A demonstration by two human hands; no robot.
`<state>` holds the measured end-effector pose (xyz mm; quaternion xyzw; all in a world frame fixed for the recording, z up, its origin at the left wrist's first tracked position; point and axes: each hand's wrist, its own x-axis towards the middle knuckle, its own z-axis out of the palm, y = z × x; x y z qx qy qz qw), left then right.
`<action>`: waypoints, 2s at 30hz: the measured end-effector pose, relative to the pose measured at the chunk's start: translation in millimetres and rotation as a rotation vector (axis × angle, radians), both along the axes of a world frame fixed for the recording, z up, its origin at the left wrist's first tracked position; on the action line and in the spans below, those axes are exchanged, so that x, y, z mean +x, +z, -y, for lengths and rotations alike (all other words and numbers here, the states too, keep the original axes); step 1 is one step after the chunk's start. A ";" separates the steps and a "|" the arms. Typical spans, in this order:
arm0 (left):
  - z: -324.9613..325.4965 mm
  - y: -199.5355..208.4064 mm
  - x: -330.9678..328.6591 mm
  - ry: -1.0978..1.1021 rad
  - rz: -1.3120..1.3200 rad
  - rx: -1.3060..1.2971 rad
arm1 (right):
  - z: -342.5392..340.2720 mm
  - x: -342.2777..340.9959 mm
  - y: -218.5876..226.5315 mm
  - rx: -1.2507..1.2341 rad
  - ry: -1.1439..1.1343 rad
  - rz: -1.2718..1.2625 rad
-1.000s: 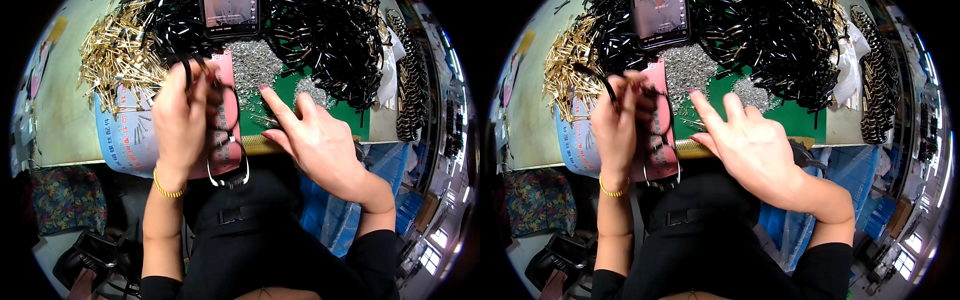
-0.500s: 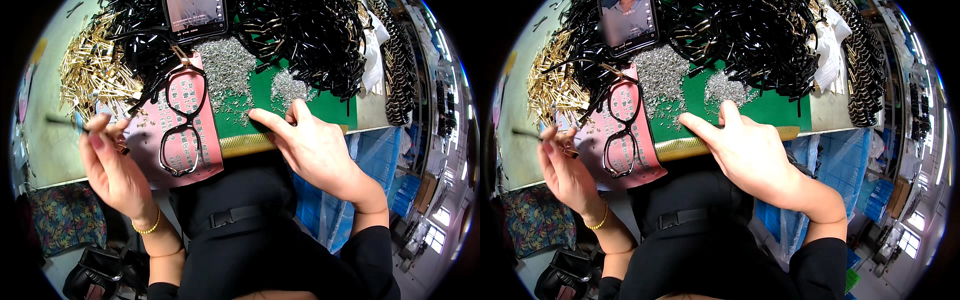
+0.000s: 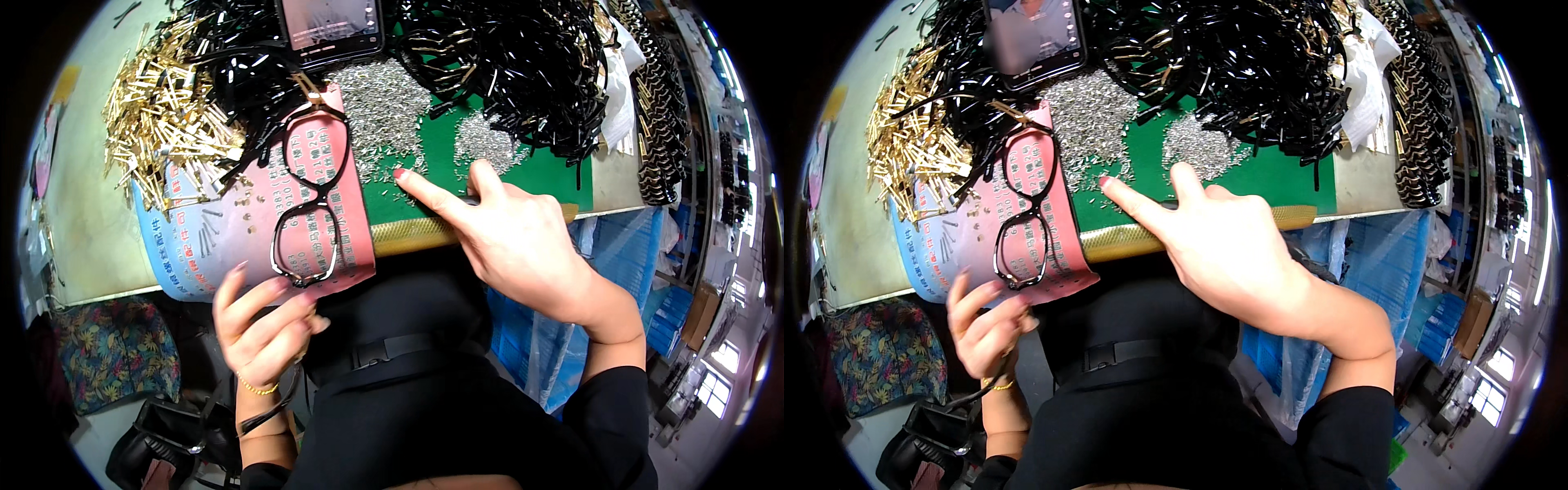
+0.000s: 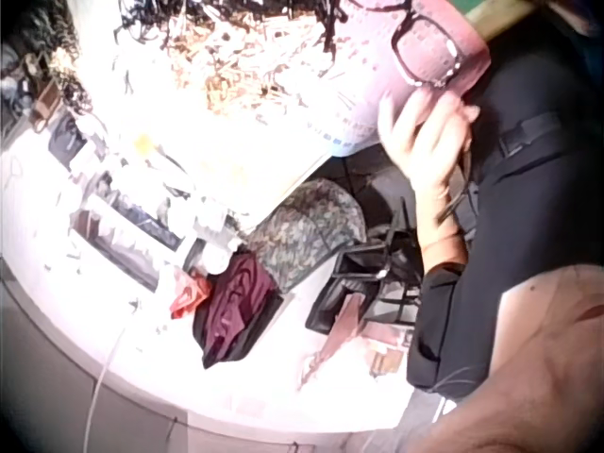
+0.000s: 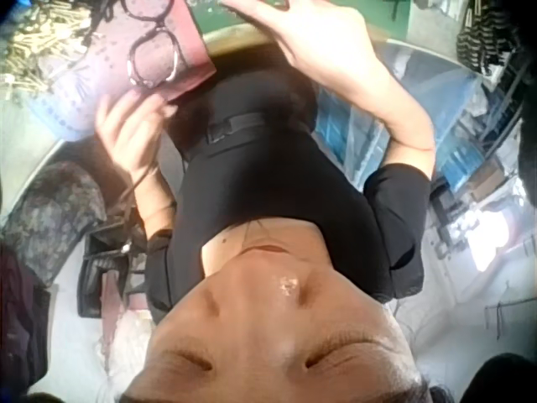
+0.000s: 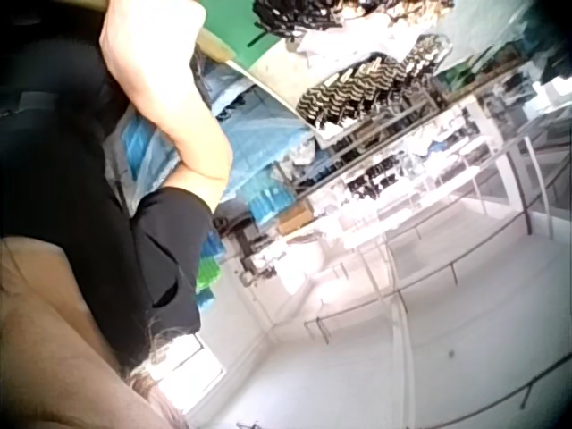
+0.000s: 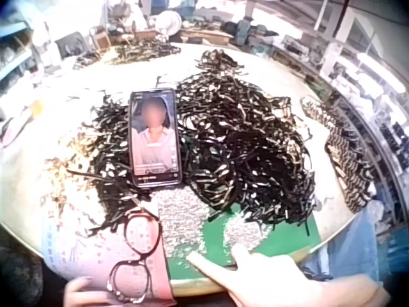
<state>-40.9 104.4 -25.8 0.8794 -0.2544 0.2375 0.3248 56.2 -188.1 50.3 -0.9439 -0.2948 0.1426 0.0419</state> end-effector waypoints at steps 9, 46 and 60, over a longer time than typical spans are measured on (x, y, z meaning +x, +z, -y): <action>36.1 -9.9 39.6 -0.013 -0.176 -0.285 | -19.3 3.5 8.6 0.290 0.222 -0.175; 31.8 4.8 52.7 -0.046 -0.301 -0.141 | -19.5 20.4 -6.7 0.404 0.296 -0.207; 29.3 -9.5 44.0 0.034 -0.225 -0.205 | -32.2 17.4 -32.8 0.325 0.416 0.401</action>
